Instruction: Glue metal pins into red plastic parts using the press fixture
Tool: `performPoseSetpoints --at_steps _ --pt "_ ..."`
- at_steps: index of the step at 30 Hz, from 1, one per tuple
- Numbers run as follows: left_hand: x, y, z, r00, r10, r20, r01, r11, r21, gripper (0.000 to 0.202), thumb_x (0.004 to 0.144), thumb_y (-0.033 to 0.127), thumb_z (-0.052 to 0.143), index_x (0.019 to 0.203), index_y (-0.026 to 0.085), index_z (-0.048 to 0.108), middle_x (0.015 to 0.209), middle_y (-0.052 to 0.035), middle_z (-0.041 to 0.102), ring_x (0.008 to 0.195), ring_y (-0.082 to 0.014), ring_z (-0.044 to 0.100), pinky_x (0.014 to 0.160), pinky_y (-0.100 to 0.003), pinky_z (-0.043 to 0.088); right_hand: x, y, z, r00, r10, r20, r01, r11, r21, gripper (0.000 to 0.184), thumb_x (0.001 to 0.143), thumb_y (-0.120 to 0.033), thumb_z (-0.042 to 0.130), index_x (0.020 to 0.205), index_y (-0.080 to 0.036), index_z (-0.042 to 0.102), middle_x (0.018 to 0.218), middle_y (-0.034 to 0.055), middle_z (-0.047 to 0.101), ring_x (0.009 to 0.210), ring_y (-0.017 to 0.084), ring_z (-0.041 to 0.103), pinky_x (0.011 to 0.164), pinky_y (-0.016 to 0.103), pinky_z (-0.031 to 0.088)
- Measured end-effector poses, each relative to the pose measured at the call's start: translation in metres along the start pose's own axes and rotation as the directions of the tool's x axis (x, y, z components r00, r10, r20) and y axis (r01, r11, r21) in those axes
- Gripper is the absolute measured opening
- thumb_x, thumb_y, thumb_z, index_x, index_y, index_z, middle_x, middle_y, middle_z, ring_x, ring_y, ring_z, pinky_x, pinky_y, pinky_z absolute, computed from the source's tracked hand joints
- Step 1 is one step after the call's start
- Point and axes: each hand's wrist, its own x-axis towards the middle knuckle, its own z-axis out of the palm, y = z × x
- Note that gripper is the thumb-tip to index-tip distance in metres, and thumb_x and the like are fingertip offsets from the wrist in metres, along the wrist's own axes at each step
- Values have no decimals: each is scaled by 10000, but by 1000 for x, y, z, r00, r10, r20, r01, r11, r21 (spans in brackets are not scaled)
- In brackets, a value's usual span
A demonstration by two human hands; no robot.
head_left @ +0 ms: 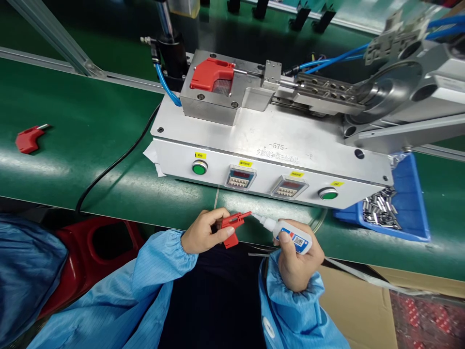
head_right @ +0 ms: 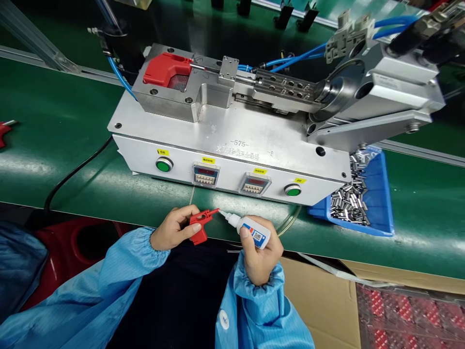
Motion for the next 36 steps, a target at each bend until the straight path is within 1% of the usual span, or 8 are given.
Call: performPoseSetpoints --at_steps 4,9,12,17,22,26,30,36 --pt "-1 -1 1 1000 6 0 -6 1000 2 317 985 457 653 828 195 567 589 68 463 500 -96 387 509 -222 322 4 6 -11 988 125 89 -142 966 216 273 907 -466 771 988 -209 725 774 36 725 660 214 692 630 340 562" --pt "-1 -2 1 1000 -23 -4 23 1000 5 339 984 477 652 818 198 555 589 64 453 509 -104 385 523 -233 334 8 9 -23 950 190 249 -239 954 182 252 906 -383 795 1072 -248 661 1041 76 776 1056 280 741 872 402 600" --pt "-1 0 -1 999 -50 20 50 999 -7 349 984 495 648 825 194 570 604 52 486 523 -113 418 536 -237 354 8 16 -19 952 133 275 -145 989 25 198 943 -326 744 1099 -251 647 1177 94 753 1150 270 702 1003 440 563" --pt "-3 3 -9 991 -120 66 119 993 24 362 978 521 651 847 184 626 686 28 545 594 -127 498 587 -230 409 0 25 -13 969 19 248 60 950 -308 123 951 -276 686 1068 -244 665 1047 72 740 1003 248 705 953 414 573" --pt "-6 -8 -13 977 -186 100 178 980 87 403 968 578 647 858 191 644 712 12 600 628 -154 569 609 -240 462 10 8 -50 928 -2 374 154 913 -377 361 961 -343 696 1303 -236 651 1194 106 741 1089 263 714 954 413 605" --pt "-13 -18 -9 976 -198 91 187 975 117 398 965 583 653 849 204 623 685 25 582 606 -153 551 605 -242 453 59 -17 -114 971 -44 237 168 827 -536 251 1017 -397 622 1159 -230 746 1031 75 777 917 232 738 856 370 621" --pt "-15 -24 -8 979 -196 58 189 976 107 400 974 591 642 863 208 609 704 34 542 613 -143 526 607 -233 437 144 -11 -167 992 121 46 -17 477 -879 266 1025 -334 569 1151 -209 768 1041 70 785 977 233 738 888 337 596" --pt "-11 -27 -6 981 -188 46 185 981 51 420 963 618 647 901 203 620 738 23 550 658 -156 538 645 -246 456 219 42 -175 945 328 8 -83 263 -961 187 988 -317 716 1026 -137 753 960 91 758 909 206 724 868 361 603"
